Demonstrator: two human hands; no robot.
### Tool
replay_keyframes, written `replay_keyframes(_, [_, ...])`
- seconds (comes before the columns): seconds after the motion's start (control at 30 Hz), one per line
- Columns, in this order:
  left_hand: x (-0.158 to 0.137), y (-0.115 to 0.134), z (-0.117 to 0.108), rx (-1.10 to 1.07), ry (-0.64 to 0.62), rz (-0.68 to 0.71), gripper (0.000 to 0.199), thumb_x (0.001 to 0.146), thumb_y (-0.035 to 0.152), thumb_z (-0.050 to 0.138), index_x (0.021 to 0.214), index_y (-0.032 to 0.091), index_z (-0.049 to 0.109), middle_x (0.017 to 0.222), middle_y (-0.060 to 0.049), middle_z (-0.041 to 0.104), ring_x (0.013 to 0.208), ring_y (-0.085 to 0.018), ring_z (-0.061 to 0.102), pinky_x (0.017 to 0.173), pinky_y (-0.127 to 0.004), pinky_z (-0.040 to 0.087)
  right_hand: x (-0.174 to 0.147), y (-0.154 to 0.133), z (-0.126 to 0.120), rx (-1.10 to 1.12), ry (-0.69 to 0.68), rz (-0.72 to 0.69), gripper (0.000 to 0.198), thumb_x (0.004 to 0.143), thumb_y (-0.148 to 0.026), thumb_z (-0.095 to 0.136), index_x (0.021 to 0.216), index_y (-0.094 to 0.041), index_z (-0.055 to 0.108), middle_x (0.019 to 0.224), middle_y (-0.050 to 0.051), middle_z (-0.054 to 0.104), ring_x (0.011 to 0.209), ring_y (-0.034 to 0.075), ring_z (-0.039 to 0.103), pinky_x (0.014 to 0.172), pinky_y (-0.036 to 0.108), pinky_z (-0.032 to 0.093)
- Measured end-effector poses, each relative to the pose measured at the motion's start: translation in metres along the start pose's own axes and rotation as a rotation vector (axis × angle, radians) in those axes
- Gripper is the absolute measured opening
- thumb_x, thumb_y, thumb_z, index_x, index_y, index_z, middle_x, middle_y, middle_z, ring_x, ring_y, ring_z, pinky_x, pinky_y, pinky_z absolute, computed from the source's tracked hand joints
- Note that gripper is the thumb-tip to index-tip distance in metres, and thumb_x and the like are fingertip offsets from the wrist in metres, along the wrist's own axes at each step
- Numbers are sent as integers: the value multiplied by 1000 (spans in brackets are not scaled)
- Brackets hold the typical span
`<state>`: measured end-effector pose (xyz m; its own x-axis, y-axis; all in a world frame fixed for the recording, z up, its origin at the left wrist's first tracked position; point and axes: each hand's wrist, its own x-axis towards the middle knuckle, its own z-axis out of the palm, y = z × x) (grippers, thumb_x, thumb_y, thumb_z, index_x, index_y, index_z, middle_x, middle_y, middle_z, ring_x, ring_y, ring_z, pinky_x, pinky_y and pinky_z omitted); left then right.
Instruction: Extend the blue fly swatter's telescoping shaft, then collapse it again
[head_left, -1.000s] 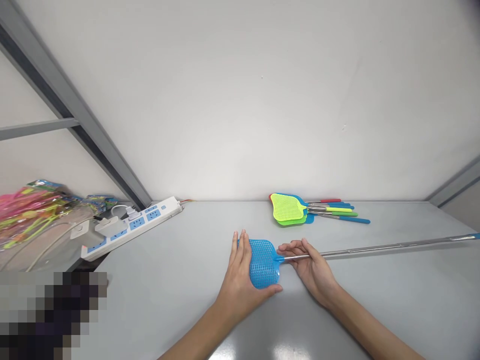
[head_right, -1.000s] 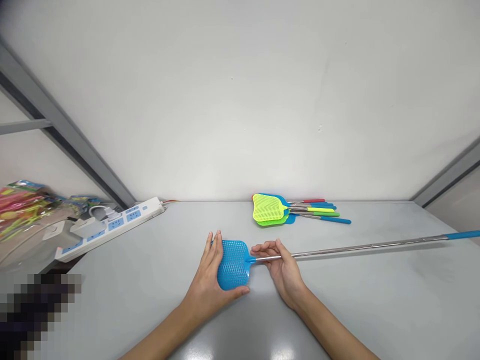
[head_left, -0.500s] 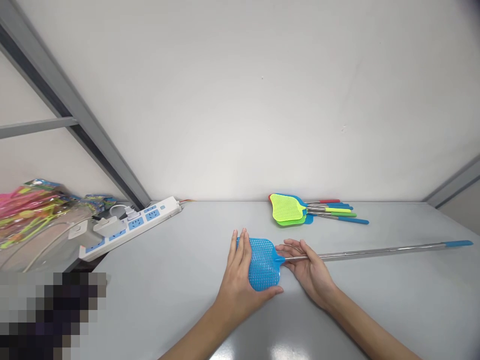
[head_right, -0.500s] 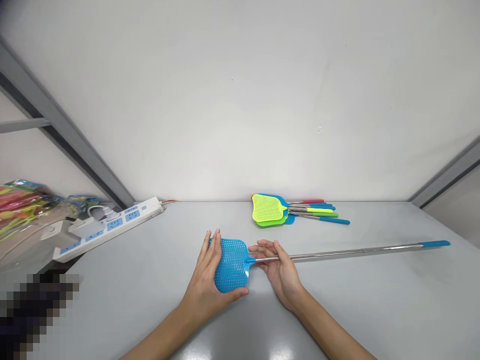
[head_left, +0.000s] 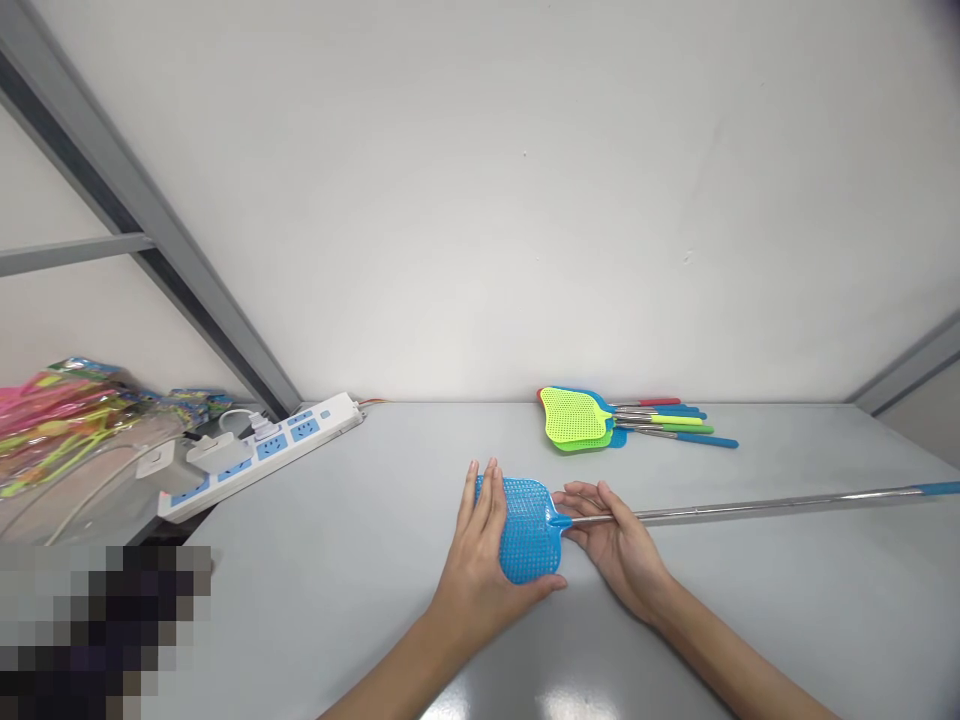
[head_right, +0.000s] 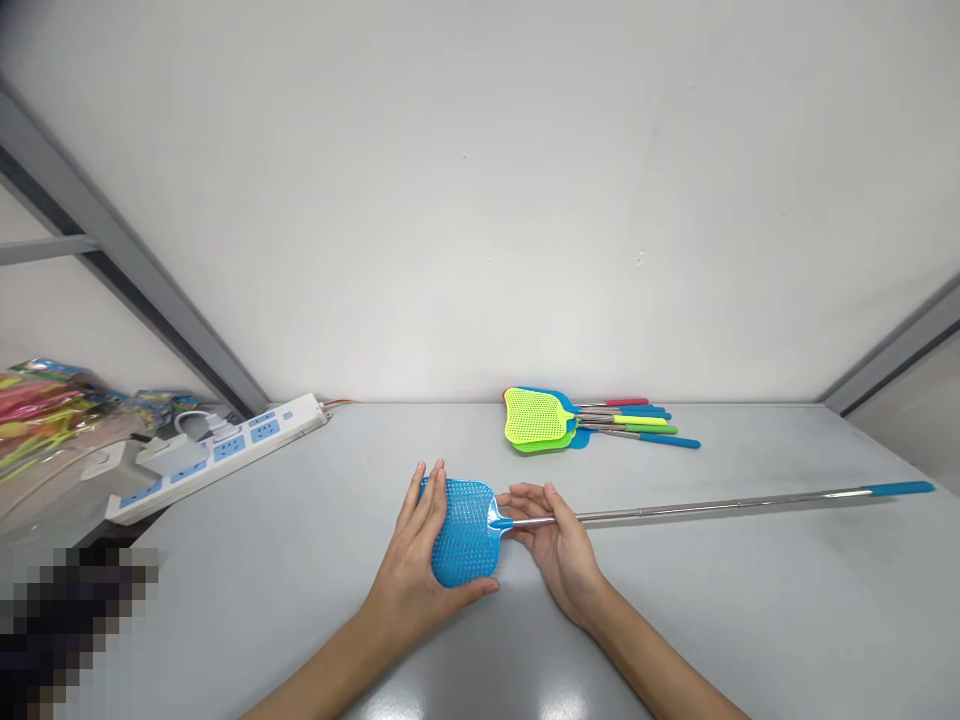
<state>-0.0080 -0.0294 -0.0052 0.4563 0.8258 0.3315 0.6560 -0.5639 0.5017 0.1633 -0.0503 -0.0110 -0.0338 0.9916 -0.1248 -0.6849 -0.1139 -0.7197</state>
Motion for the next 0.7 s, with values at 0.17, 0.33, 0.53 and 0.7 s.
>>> replay_keyframes(0.17, [0,0,1,-8,7,-1,109,51,49,64,130,19,-4,137,-11,13,124,-31,1,94,-49,25,-1,1,0,-4,26,12,37,82,-39,33,91,-15,59,94,12,61,91,24,52,81,40,33])
replay_keyframes(0.33, [-1,1,2,-5,-7,-6,109,50,50,64,130,17,-3,137,-11,13,125,-29,-1,96,-47,25,-2,1,1,-6,47,26,37,81,-41,34,96,-16,58,94,11,62,89,23,52,80,39,34])
replay_keyframes(0.53, [-2,2,2,9,7,14,109,51,51,63,131,15,-2,137,-12,13,125,-29,-1,96,-47,25,-2,3,1,21,59,47,36,79,-41,38,93,-16,60,92,9,62,88,23,53,81,39,34])
replay_keyframes(0.7, [-2,2,3,12,4,19,109,51,52,63,131,14,-2,137,-12,14,124,-30,0,95,-47,25,-3,3,3,18,67,55,36,79,-42,39,93,-16,60,92,9,63,91,24,52,82,39,33])
